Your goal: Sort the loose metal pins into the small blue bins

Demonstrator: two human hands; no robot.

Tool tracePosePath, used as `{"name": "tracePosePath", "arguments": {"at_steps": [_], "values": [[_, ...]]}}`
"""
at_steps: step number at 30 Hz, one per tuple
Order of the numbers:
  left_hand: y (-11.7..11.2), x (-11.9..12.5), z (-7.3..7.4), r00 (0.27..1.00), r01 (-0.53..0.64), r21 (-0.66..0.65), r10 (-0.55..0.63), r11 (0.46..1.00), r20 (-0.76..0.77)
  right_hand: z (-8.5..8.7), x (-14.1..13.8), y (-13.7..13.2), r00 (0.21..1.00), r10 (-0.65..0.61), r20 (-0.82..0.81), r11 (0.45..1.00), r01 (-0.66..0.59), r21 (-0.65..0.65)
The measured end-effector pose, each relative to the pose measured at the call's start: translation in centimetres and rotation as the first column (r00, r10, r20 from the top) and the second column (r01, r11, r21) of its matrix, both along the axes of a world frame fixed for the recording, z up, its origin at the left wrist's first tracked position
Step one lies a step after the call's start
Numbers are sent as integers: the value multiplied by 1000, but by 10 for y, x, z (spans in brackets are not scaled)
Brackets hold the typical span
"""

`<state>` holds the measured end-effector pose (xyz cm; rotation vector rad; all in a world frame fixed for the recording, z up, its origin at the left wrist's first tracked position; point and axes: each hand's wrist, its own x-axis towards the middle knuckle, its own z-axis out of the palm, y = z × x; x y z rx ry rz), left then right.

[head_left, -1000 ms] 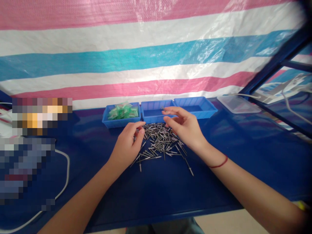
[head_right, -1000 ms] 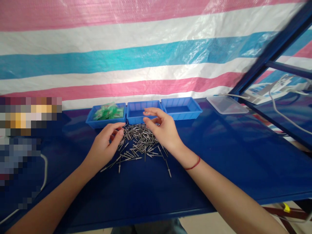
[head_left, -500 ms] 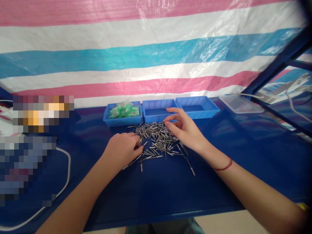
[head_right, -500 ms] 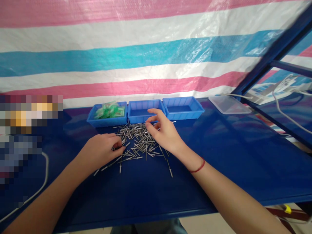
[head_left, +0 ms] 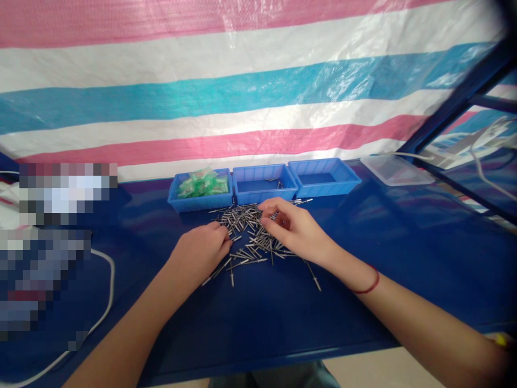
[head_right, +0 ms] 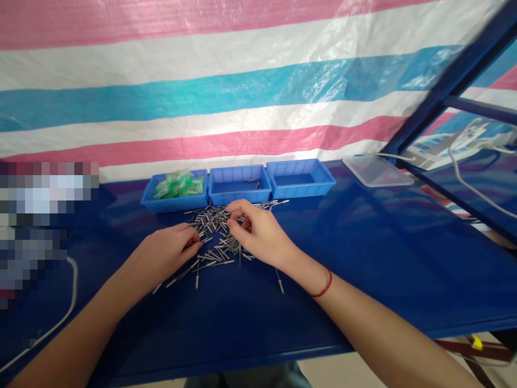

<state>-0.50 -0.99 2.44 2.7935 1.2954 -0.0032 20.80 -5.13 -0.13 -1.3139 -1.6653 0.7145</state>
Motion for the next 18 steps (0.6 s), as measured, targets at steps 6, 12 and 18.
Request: {"name": "tracePosePath", "arguments": {"at_steps": [6,12,18], "values": [[-1,8,-5,950,46,-32,-34,998,310,2,-10,-4,998,3,55,1000,-3,-2],[-16,22,-16,861,42,36,-54,998,506,2,-15,-6,981,13,-193,997,-29,-76],[-16,23,-19,814,56,-13,-38,998,579,4,-16,-8,966,30,-256,998,-45,-52]]}}
